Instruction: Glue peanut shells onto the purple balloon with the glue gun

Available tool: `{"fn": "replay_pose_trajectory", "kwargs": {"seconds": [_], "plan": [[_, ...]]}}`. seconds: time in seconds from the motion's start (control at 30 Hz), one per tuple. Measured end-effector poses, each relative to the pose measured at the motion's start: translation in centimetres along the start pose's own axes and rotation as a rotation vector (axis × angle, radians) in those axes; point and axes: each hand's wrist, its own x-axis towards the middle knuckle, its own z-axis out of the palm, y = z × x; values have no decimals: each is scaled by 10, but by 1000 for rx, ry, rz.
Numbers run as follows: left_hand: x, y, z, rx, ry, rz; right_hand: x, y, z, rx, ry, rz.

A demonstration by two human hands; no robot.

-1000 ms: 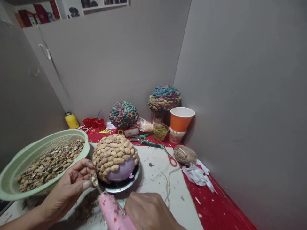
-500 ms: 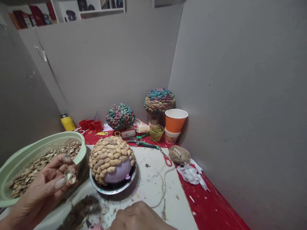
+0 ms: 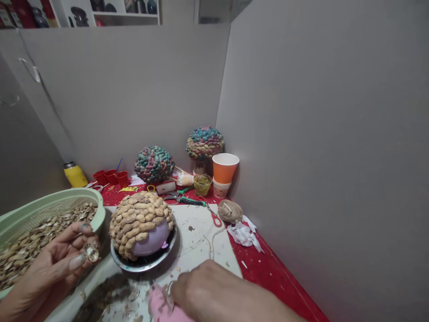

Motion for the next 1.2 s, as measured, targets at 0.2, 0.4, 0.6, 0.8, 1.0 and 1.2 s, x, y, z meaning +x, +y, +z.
{"fn": "replay_pose_trajectory", "kwargs": {"seconds": [0.2, 0.4, 0.6, 0.8, 1.0, 1.2], "plan": [[-2, 4, 0, 26, 28, 24, -4, 31, 1, -100, -85, 397], [-5, 7, -4, 30, -36, 56, -3, 55, 18, -170, -96, 597], [-4, 8, -7, 30, -118, 50, -13, 61, 16, -148, -152, 606], [-2, 4, -12, 18, -154, 34, 1, 52, -17, 37, 131, 401], [0, -1, -13, 33, -123, 45, 64, 72, -23, 350, 231, 65], [2, -7, -12, 24, -123, 22, 106, 93, -18, 479, 152, -70]]}}
